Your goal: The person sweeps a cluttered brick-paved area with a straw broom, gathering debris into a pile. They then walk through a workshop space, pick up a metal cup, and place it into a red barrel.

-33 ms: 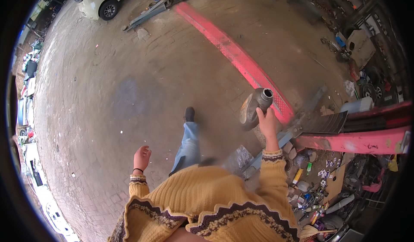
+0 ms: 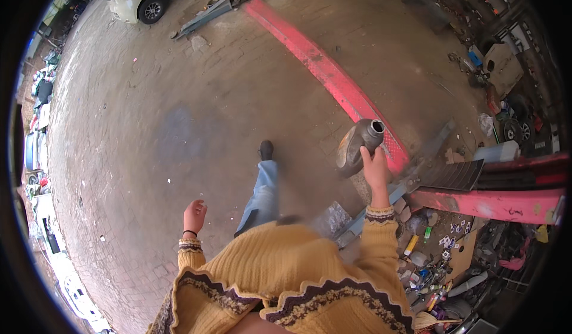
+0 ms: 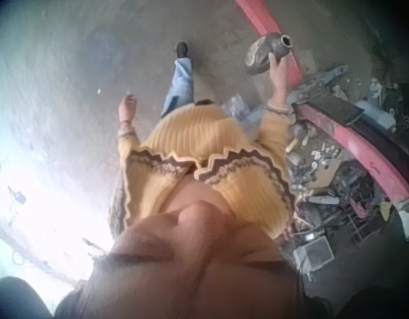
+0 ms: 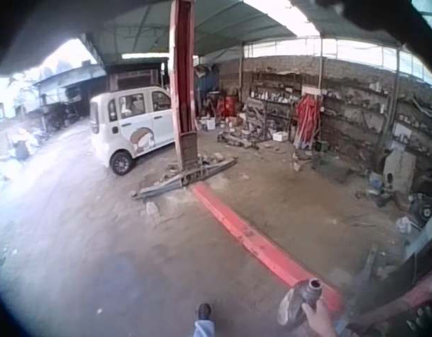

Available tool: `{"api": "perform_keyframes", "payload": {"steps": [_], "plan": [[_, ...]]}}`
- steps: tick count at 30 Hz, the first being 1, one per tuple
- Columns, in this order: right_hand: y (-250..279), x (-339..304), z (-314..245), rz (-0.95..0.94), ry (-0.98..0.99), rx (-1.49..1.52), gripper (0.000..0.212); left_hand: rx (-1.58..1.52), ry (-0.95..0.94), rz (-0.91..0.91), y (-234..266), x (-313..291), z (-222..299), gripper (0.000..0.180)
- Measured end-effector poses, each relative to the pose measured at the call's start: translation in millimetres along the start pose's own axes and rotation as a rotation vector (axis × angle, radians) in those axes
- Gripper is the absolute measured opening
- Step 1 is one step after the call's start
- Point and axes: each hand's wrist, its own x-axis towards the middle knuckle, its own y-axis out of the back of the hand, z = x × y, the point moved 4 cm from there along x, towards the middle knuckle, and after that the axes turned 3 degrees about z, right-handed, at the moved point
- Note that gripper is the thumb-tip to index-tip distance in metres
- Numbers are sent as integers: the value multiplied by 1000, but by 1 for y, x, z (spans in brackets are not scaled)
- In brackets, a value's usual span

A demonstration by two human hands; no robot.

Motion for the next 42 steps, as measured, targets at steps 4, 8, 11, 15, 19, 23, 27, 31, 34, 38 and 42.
{"api": "perform_keyframes", "payload": {"steps": [4, 8, 11, 15, 19, 23, 27, 31, 34, 38, 42], "plan": [[-18, 119, -16, 157, -62, 114, 39, 98, 112, 22, 12, 147, 25, 24], [-2, 220, -25, 254, -212, -102, 41, 102, -59, 35, 16, 330, 152, 23], [16, 291, -22, 332, -259, -214, 45, 88, -248, -81, -12, 461, 288, 22], [24, 378, 7, 465, -448, -50, 46, 70, -544, -209, -89, 604, 460, 24], [18, 524, 33, 528, -431, -106, 46, -1, -647, -241, -175, 723, 594, 21], [12, 723, 21, 432, -310, -267, 45, 65, -483, -295, -212, 806, 689, 23], [14, 891, -26, 252, -289, -284, 43, 33, -374, -297, -207, 897, 758, 25], [-11, 1057, -67, 131, -168, -159, 40, 72, -210, -187, -199, 982, 789, 27], [-41, 1164, -84, 74, -87, -230, 36, 122, -122, -160, -212, 1045, 794, 28], [-84, 1286, -101, 65, -48, -314, 37, 196, -132, -149, -248, 1167, 826, 30], [-114, 1397, -126, 84, -128, -351, 35, 210, -244, -180, -283, 1327, 940, 37]]}}
